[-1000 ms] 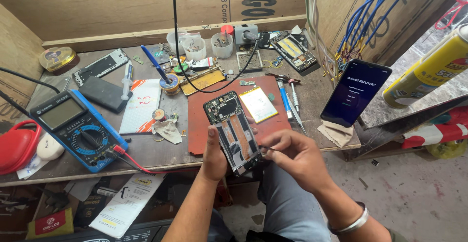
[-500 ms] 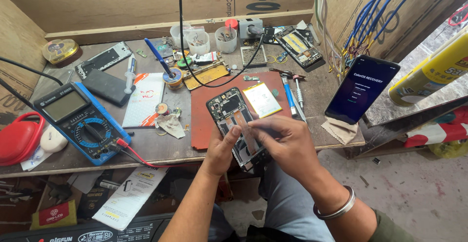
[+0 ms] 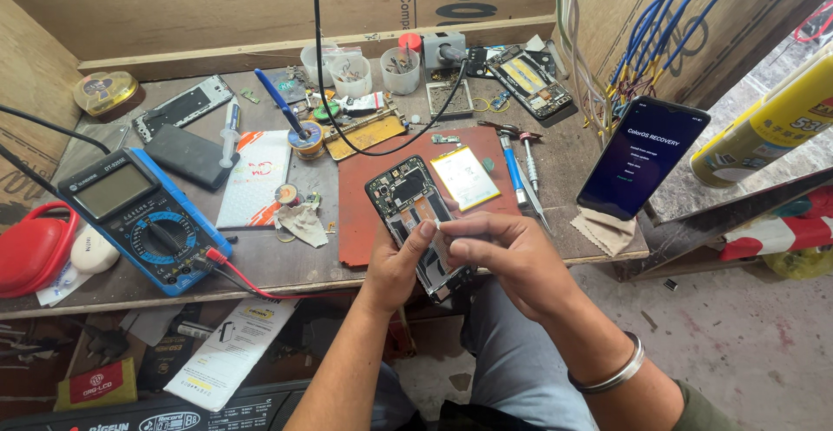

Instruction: The person works on a disassembled smartphone at a repair bench, holding the phone body and spraying cleaning solution onto its internals with an aerosol can. They then peel the battery away, handle the separated screen, and use tweezers to work along the screen's edge.

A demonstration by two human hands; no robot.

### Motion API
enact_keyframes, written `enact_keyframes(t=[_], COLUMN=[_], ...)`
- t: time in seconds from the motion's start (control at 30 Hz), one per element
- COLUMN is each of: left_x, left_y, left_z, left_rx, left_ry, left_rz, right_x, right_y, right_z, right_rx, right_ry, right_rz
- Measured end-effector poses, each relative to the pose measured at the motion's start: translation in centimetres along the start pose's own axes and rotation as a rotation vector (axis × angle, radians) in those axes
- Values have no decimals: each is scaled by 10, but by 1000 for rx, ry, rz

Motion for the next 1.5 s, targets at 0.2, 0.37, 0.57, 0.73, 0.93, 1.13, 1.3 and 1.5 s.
enact_keyframes(t=[0.2,0.37,0.57,0.73,0.93,1.13,1.3,1.5], left_x=[-4,-16,-12,-7,-2,-2,0,-3], left_y=[1,4,3,1,1,1,0,1], left_z=[-5,-9,-8,-1,2,0,3,4], left_rx=[-3,9,16,-16,-11,-2,-22,-19], left_ry=[-20,186,312,320,295,273,296,312], left_rz=[24,-35,-14,-26,-18,-14,-11,-43], right_x=[-32,-72,-70,-63,-63,-59,-62,-62], right_y=[5,15,15,14,14,11,12,10], right_z=[2,43,56,53,54,53,55,56], right_rx=[234,256,293,301,291,288,278,256], right_ry=[279,751,789,775,818,802,813,817], right_rz=[-243,-617,-614,-594,-662,-647,-671,-632])
Point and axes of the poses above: each hand's wrist, its own y-axis away from the middle knuckle, its own z-axis out of the palm, x = y × z, the point moved 10 cm from there along -y, towards the middle knuckle, and after that the axes turned 1 degree about x, right-handed, at the moved point
